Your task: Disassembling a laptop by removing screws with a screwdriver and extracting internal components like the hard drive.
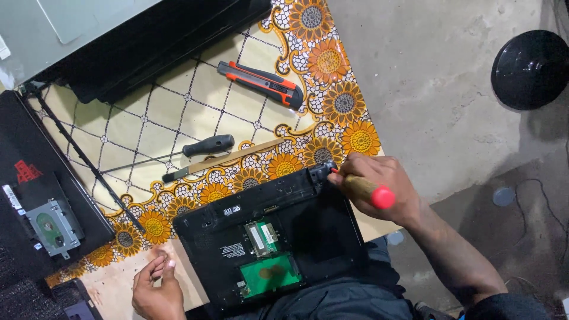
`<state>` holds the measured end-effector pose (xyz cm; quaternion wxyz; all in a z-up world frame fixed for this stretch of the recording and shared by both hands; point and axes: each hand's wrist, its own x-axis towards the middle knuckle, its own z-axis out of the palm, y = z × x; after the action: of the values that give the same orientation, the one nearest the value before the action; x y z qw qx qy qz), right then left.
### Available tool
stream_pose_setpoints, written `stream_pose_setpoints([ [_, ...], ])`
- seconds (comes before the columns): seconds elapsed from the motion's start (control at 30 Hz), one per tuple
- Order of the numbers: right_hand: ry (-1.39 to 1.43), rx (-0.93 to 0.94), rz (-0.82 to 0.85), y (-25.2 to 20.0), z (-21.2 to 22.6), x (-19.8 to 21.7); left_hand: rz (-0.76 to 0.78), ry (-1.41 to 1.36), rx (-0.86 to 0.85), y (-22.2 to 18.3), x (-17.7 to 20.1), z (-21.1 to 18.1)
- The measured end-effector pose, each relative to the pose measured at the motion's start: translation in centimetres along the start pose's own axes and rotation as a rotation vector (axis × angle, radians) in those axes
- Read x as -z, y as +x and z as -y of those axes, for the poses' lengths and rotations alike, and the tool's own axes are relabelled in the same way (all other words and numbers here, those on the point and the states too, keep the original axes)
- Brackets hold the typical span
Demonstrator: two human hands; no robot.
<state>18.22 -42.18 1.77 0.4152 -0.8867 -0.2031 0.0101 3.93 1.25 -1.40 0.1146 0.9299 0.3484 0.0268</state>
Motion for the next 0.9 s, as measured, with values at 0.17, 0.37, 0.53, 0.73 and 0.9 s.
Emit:
stream_pose_setpoints([
  [0.17, -0.137, 0.048, 0.198, 1.3, 0.8, 1.3, -0.006, -0.081, -0.051, 0.2, 0.1, 1.1],
  [0.37, -0.052, 0.118, 0.284, 1.8, 1.0, 2.3, -0.007, -0.110, 0.056, -0.8, 6.0, -6.7],
  [0.53, -0.042, 0.223, 0.344, 1.8, 0.5, 2.2, 0.027, -0.748, -0.390, -3.1, 6.8, -16.2],
  [0.73, -0.013, 0.050, 0.410, 1.0, -0.9, 1.8, 0.612, -0.981, -1.062, -5.1, 7.4, -28.3],
  [0.9, -0.304, 0.244, 0.374, -2.9, -10.6, -2.0, 0.916, -1.090, -1.313, -5.1, 5.3, -30.9],
])
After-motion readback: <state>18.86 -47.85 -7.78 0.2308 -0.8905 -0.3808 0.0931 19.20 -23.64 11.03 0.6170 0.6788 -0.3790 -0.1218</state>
